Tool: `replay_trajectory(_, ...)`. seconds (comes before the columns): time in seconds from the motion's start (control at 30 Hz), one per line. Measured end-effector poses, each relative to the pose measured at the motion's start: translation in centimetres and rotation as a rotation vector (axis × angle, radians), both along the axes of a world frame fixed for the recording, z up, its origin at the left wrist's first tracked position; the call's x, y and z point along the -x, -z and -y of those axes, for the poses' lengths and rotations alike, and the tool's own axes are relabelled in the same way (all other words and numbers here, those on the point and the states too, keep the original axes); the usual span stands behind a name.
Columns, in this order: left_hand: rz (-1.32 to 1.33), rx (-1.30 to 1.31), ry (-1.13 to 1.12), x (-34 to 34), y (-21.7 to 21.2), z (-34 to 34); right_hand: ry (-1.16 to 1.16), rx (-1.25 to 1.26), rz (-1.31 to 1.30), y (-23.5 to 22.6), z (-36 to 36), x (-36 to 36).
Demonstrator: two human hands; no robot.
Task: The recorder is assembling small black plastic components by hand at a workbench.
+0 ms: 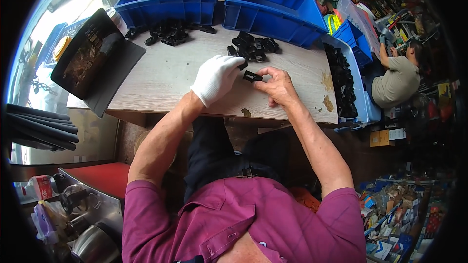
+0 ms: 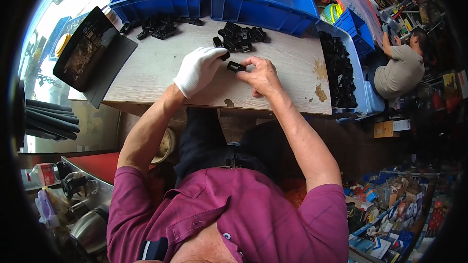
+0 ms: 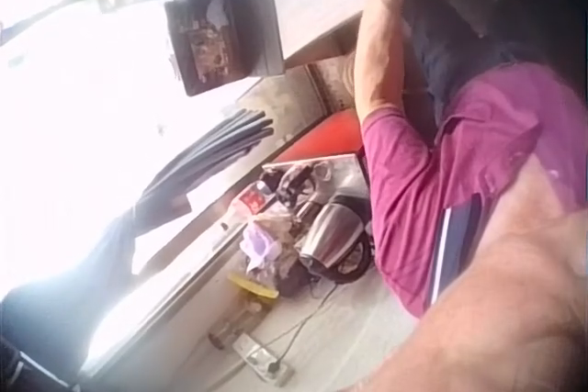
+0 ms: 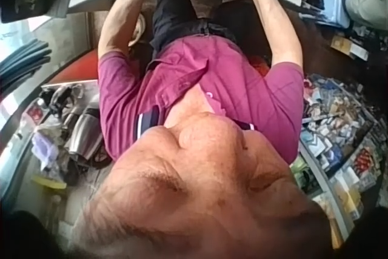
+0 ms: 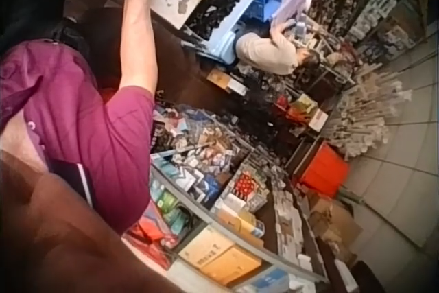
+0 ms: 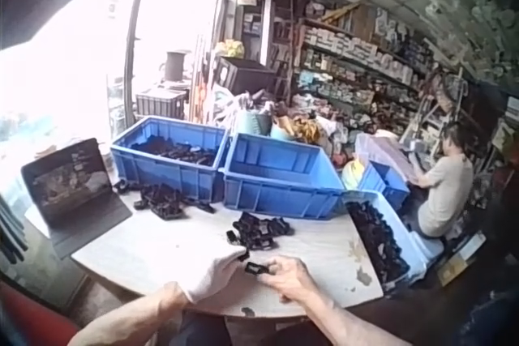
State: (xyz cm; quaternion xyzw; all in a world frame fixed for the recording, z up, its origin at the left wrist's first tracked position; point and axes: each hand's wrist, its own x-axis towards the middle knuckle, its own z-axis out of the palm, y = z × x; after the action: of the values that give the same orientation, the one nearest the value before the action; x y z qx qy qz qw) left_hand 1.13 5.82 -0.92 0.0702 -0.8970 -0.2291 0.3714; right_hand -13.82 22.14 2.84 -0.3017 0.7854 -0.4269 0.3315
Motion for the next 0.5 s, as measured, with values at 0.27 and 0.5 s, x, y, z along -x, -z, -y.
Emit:
replay_trajectory(0.27,0.160,0.089,0.238,2.4,-1.0,-1.3,0.021,0.043,0.026,0.8,-0.4,0.3)
replay_trajectory(0.5,0.164,0.152,0.365,3.2,-0.5,-0.5,0.008,0.023,0.028,0.5,-0.5,0.4)
